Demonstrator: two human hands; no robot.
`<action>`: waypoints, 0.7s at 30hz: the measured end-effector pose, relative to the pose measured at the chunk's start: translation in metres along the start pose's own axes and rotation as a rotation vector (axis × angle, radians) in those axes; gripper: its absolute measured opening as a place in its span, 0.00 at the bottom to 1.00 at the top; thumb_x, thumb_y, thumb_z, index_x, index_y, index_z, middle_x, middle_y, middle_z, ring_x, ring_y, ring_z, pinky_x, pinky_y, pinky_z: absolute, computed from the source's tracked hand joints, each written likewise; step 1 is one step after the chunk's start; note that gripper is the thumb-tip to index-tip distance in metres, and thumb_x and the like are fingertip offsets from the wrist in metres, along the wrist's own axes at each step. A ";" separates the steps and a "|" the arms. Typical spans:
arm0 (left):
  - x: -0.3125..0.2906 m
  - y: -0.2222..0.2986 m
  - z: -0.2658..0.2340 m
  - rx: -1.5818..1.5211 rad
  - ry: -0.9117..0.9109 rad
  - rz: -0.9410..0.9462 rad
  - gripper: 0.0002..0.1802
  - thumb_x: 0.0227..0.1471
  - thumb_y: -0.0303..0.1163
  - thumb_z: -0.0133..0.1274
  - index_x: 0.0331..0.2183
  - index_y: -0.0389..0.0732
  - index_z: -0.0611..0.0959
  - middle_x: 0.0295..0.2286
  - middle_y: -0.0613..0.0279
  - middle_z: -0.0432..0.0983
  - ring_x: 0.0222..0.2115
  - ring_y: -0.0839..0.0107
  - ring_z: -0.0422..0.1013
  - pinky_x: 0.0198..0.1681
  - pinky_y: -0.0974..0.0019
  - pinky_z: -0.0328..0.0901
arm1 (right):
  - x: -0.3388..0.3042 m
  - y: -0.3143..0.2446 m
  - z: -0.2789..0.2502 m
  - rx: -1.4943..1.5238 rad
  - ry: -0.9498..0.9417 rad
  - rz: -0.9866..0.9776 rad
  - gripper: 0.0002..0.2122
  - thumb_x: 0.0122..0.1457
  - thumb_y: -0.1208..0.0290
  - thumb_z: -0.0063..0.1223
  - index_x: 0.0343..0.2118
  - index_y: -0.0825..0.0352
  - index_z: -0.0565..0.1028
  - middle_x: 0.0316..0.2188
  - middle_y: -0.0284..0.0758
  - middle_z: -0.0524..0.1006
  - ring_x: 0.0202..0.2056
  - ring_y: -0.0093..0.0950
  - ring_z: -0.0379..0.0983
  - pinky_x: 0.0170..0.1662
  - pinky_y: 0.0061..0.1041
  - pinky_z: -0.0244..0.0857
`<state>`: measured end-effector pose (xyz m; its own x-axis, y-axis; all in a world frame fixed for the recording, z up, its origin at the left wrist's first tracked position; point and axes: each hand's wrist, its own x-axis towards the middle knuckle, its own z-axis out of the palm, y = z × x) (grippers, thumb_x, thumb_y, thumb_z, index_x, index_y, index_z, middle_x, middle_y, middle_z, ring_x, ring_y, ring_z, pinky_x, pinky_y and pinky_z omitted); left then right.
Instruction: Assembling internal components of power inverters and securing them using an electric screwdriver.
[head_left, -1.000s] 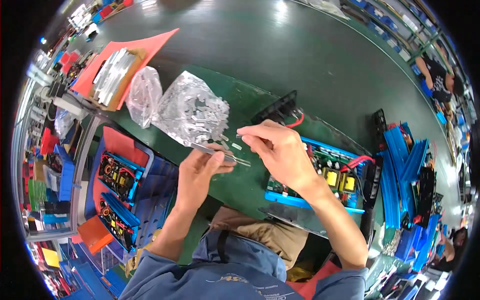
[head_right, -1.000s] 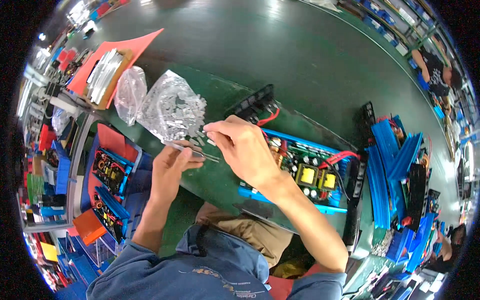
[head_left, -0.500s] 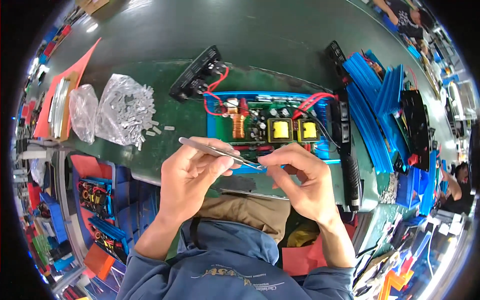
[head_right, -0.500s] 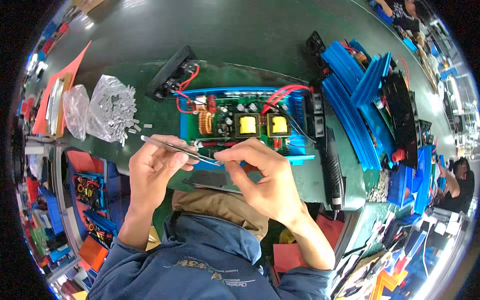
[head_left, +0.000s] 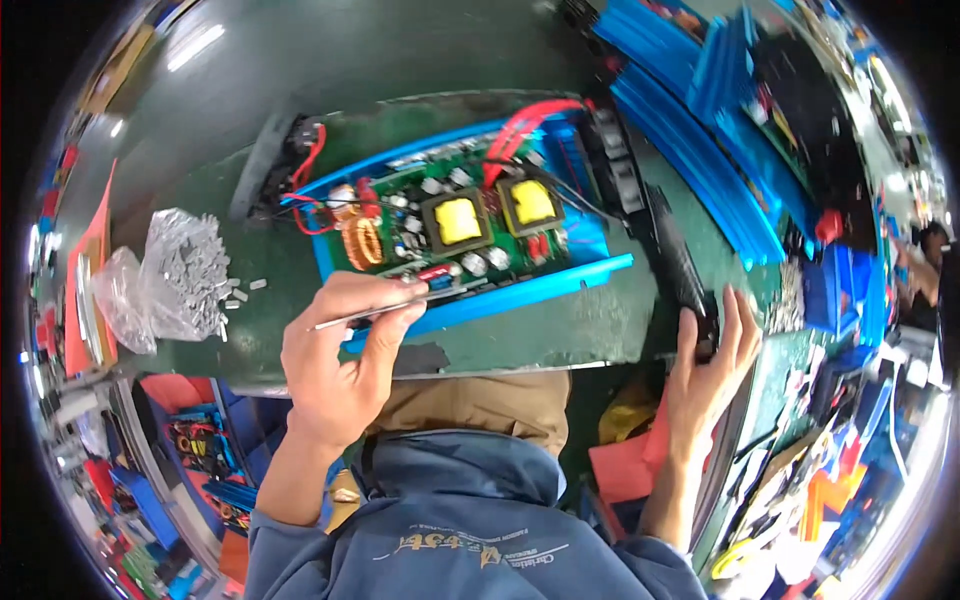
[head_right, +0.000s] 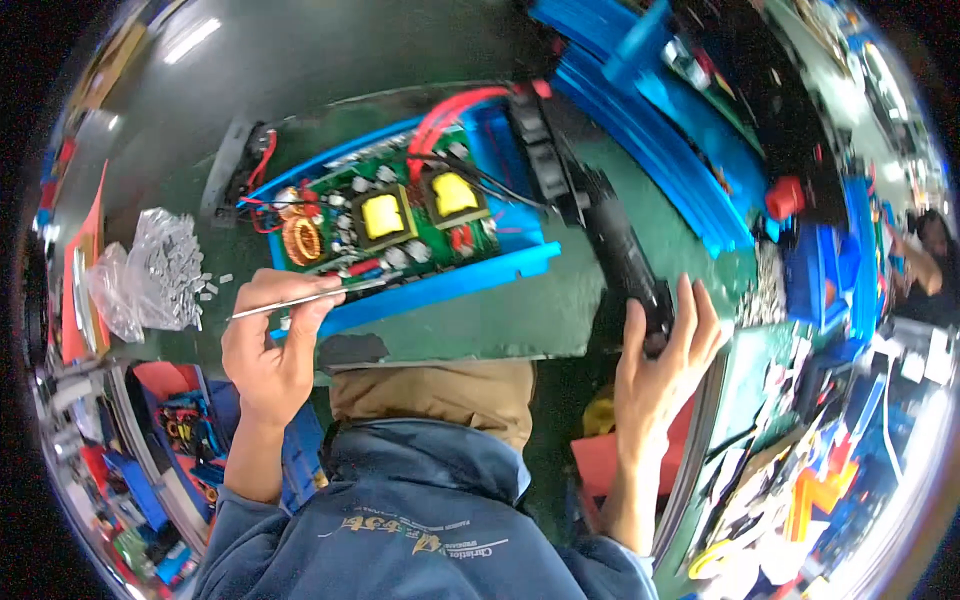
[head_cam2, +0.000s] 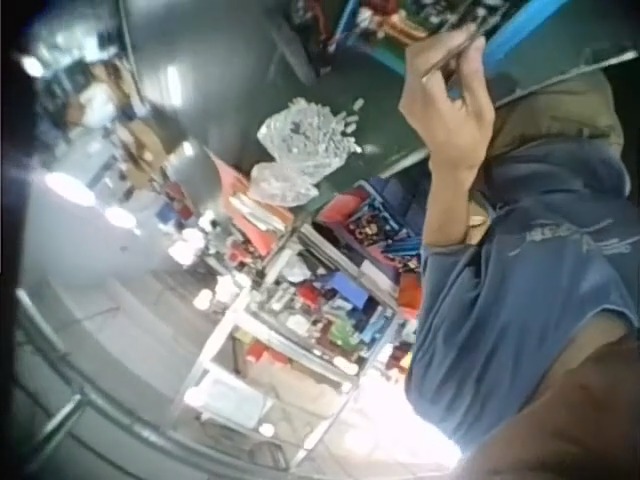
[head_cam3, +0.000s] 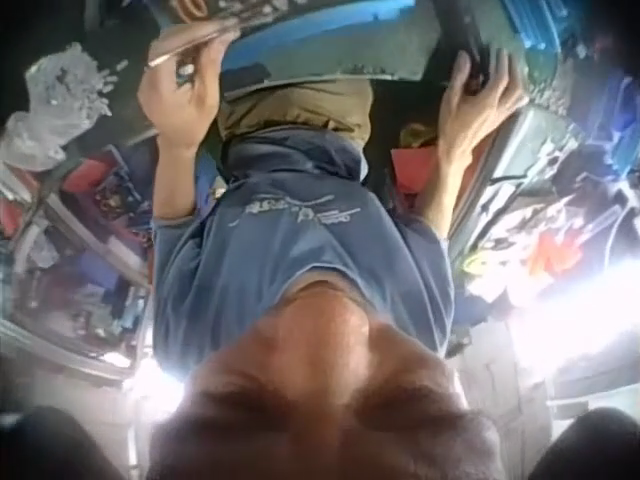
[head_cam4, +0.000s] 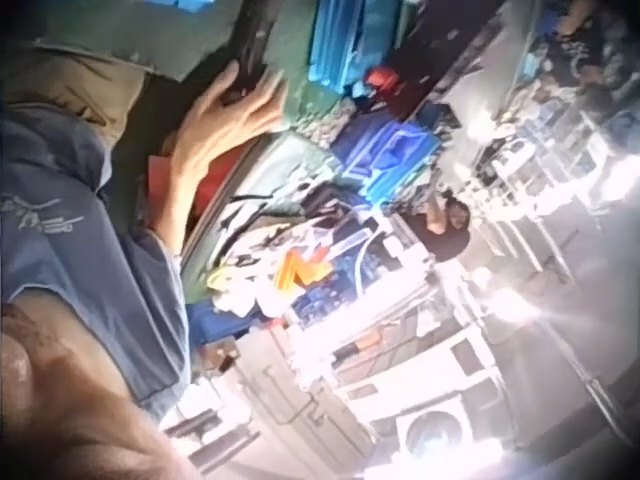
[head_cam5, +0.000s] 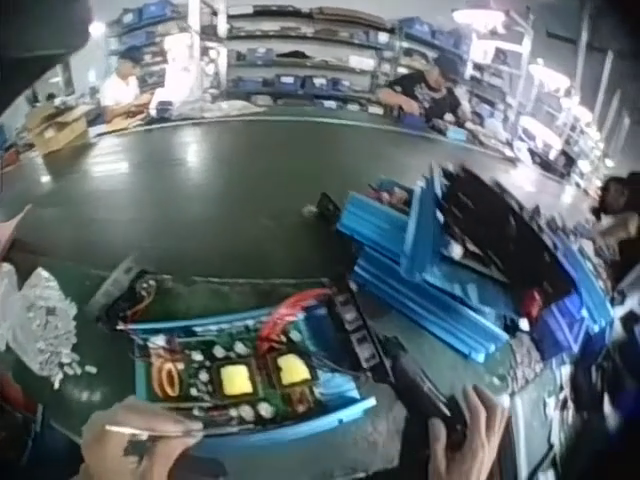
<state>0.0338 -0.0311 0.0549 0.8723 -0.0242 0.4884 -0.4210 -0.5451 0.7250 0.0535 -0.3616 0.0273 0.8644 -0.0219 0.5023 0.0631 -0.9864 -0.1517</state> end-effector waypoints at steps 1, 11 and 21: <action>0.002 -0.001 0.004 -0.012 -0.036 0.001 0.12 0.51 0.14 0.62 0.38 0.32 0.78 0.34 0.50 0.82 0.30 0.62 0.79 0.32 0.67 0.73 | -0.006 0.006 0.001 0.067 -0.109 0.083 0.22 0.60 0.71 0.63 0.57 0.67 0.73 0.44 0.39 0.76 0.45 0.35 0.72 0.49 0.29 0.66; 0.007 -0.011 0.035 0.156 -0.049 0.069 0.10 0.53 0.18 0.62 0.38 0.34 0.80 0.34 0.55 0.83 0.34 0.66 0.78 0.40 0.66 0.72 | -0.105 -0.011 -0.042 1.207 -0.746 0.969 0.31 0.48 0.66 0.67 0.55 0.70 0.68 0.31 0.29 0.73 0.30 0.17 0.68 0.36 0.19 0.64; 0.007 -0.004 0.055 0.210 -0.002 0.011 0.11 0.58 0.18 0.58 0.42 0.26 0.77 0.36 0.48 0.81 0.32 0.67 0.79 0.38 0.68 0.75 | -0.148 -0.068 -0.031 1.175 -0.830 0.584 0.23 0.50 0.76 0.63 0.50 0.68 0.68 0.24 0.38 0.72 0.24 0.28 0.71 0.31 0.30 0.66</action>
<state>0.0549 -0.0752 0.0285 0.8686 -0.0326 0.4944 -0.3694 -0.7075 0.6024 -0.0945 -0.2960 -0.0101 0.9067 0.1405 -0.3977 -0.3702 -0.1868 -0.9100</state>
